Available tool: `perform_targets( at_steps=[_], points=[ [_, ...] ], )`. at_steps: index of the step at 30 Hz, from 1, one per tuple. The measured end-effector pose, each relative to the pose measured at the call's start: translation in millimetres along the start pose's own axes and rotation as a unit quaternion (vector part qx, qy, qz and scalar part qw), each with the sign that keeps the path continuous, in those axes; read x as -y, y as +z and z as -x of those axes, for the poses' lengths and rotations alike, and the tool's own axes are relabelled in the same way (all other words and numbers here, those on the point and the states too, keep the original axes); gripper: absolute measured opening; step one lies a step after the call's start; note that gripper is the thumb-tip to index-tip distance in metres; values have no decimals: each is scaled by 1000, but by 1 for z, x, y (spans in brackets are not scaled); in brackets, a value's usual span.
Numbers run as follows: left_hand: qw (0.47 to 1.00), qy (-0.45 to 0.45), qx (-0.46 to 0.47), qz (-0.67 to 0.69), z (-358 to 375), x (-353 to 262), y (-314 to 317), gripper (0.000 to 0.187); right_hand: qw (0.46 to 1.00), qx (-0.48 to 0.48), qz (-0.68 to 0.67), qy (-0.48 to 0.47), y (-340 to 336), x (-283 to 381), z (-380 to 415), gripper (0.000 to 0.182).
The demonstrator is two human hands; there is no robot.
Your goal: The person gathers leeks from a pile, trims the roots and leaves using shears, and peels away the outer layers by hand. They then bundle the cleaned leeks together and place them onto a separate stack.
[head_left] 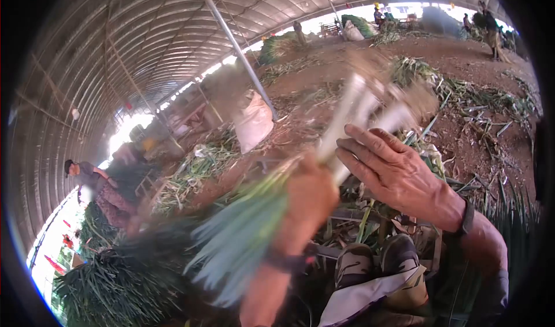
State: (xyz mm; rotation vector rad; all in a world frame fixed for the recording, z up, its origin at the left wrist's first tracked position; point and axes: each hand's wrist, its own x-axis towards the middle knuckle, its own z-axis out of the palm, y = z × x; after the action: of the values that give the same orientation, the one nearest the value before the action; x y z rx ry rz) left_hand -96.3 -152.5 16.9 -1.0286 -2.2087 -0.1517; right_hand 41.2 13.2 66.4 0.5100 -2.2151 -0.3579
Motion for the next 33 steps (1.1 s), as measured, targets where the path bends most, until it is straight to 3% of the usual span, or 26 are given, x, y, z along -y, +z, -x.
perform_targets(
  at_steps=[4,7,9,11,12,14,17,20,22,24,26,28,30,31,33],
  points=[
    [982,167,33,78,29,-67,20,25,986,125,103,-35,39,-10,56,55],
    [963,212,37,159,47,-85,43,12,966,233,97,-60,28,-8,93,54],
    [946,244,69,203,55,-93,46,24,991,123,-44,-14,17,-3,126,36],
    [922,269,94,262,55,-108,38,39,996,84,-2,8,35,16,162,37],
    [930,151,76,326,59,-120,42,35,995,90,43,29,40,25,176,38],
    [917,302,226,132,54,-120,65,44,981,132,58,132,35,37,186,41],
    [910,327,152,205,34,-153,57,41,957,166,99,218,-11,41,194,45],
    [881,427,16,201,2,-196,14,39,932,141,134,307,-52,32,210,49],
    [872,480,42,89,-15,-220,-34,38,906,176,135,361,-100,35,213,55],
    [833,492,-76,242,-26,-238,-48,39,869,173,134,444,-133,32,236,54],
    [779,473,-156,381,-29,-241,-79,38,797,145,160,564,-188,40,255,57],
    [742,440,-250,439,-40,-245,-93,36,778,96,258,565,-244,47,295,59],
    [706,405,-311,490,-52,-255,-92,33,763,106,392,504,-315,64,329,64],
    [733,371,-276,499,-50,-260,-77,35,730,136,433,511,-353,77,329,67],
    [778,390,-169,463,-44,-259,-40,36,657,197,544,483,-424,108,354,65]
  ],
)
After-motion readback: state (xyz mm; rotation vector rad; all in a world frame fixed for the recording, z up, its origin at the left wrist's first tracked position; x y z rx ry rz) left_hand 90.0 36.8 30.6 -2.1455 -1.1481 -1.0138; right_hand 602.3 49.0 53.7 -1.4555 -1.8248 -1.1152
